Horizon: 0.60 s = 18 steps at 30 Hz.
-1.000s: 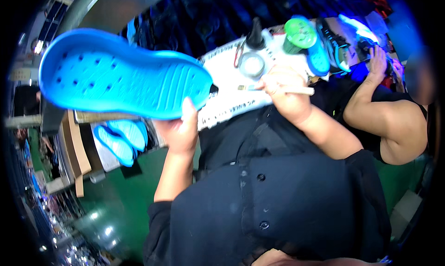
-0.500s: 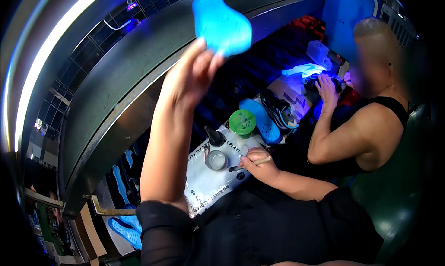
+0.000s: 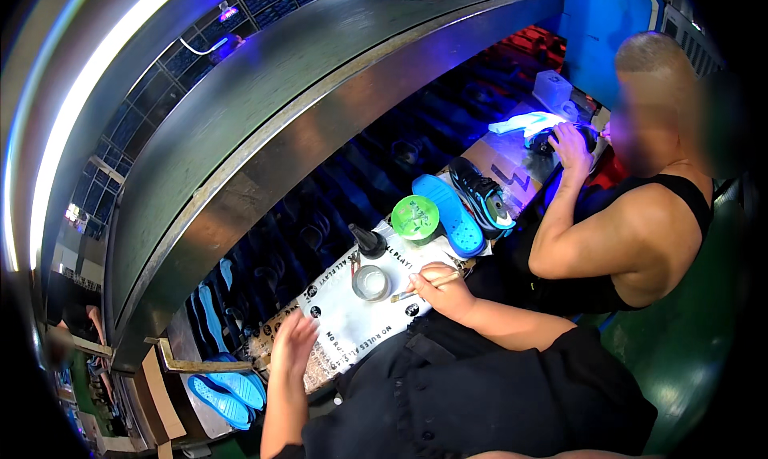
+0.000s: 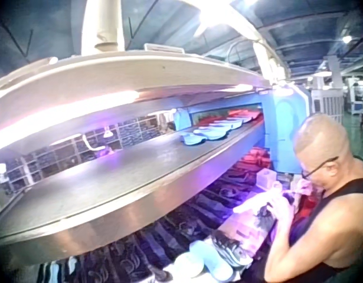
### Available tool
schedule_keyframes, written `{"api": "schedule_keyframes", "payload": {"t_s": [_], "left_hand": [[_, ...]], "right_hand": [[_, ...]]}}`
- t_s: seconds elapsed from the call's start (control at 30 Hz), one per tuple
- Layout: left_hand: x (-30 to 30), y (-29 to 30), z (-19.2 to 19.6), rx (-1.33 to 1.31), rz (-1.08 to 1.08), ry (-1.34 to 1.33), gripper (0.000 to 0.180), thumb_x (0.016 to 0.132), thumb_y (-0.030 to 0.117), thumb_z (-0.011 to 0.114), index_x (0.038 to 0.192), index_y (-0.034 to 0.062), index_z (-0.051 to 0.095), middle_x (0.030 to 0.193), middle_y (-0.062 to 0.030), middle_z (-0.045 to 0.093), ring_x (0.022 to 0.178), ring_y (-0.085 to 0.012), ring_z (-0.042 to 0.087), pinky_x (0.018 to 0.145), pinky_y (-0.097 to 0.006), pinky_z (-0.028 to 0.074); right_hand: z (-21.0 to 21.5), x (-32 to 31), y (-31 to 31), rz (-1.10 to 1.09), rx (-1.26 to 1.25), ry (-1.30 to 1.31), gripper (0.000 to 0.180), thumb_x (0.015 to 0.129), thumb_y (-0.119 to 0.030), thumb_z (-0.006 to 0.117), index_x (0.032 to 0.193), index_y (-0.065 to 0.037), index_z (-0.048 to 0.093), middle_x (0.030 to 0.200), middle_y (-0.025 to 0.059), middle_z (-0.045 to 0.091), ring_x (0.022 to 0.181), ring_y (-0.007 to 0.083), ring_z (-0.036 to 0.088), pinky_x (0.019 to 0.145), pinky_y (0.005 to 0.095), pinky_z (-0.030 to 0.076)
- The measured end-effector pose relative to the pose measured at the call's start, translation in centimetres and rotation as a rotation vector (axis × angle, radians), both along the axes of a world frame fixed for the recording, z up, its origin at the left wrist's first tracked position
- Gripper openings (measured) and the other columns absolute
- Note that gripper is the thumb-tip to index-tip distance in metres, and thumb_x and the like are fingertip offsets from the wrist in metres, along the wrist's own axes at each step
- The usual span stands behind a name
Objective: The person repeatedly picks up blue slip-on shoes from a conveyor belt, applies a white substance to the soles with a brush, and places them back on the belt. The process is repeated for multiple units throughout the clip.
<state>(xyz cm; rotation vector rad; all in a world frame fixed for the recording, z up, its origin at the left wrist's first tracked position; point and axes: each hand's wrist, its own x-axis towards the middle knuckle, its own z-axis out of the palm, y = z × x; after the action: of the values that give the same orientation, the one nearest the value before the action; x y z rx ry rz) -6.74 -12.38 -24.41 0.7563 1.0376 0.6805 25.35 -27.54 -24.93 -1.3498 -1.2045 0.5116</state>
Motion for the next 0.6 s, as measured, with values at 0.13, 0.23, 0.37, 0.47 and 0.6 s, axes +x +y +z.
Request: {"api": "schedule_keyframes", "payload": {"t_s": [0.13,0.23,0.37,0.47,0.6], "left_hand": [[-16.2,-5.7,-6.8,-0.267,0.763,0.281,0.077,0.076,0.043,0.069,0.133,0.0023,0.037,0.13,-0.0118,0.044,0.107,-0.0244,0.053,0.09,-0.034,0.045],[-26.7,-7.2,-11.0,-0.462,1.084,0.319,0.087,0.065,0.049,0.076,0.132,0.007,0.04,0.117,-0.0082,0.048,0.095,-0.0205,0.054,0.077,-0.028,0.05],[-29.0,-5.2,-14.3,-0.174,0.985,-0.221,0.067,0.077,0.041,0.07,0.131,0.0102,0.044,0.134,-0.0131,0.042,0.117,-0.0318,0.048,0.1,-0.044,0.042],[-26.7,-2.0,-13.7,-0.069,0.984,-0.344,0.056,0.081,0.027,0.066,0.13,0.0094,0.046,0.131,-0.0124,0.051,0.121,-0.028,0.047,0.101,-0.047,0.039],[-26.6,-1.0,-13.5,-0.144,1.16,-0.205,0.045,0.075,-0.002,0.056,0.119,0.002,0.044,0.118,-0.0147,0.051,0.109,-0.0324,0.05,0.094,-0.047,0.047]], "right_hand": [[-0.4,-1.4,1.6,0.121,-0.08,0.118,0.028,0.091,-0.02,0.056,0.073,-0.001,0.067,0.069,0.0118,0.064,0.065,0.0232,0.062,0.062,0.0333,0.047],[-0.3,-4.3,3.1,0.178,-0.146,0.162,0.028,0.091,-0.02,0.056,0.074,0.0,0.067,0.07,0.0118,0.064,0.067,0.0211,0.062,0.062,0.032,0.047],[-0.5,-6.4,3.9,0.184,-0.376,0.287,0.028,0.091,-0.023,0.056,0.076,-0.003,0.068,0.062,0.0048,0.056,0.06,0.0128,0.052,0.056,0.0281,0.042],[-1.7,-6.1,3.1,0.129,-0.365,0.261,0.031,0.094,-0.026,0.053,0.078,-0.003,0.068,0.063,0.0007,0.057,0.06,0.0088,0.05,0.056,0.0246,0.041],[-2.2,-6.6,3.0,0.137,-0.289,0.164,0.033,0.096,-0.024,0.051,0.079,0.001,0.065,0.069,0.0047,0.061,0.062,0.0089,0.052,0.06,0.0223,0.042]]}}
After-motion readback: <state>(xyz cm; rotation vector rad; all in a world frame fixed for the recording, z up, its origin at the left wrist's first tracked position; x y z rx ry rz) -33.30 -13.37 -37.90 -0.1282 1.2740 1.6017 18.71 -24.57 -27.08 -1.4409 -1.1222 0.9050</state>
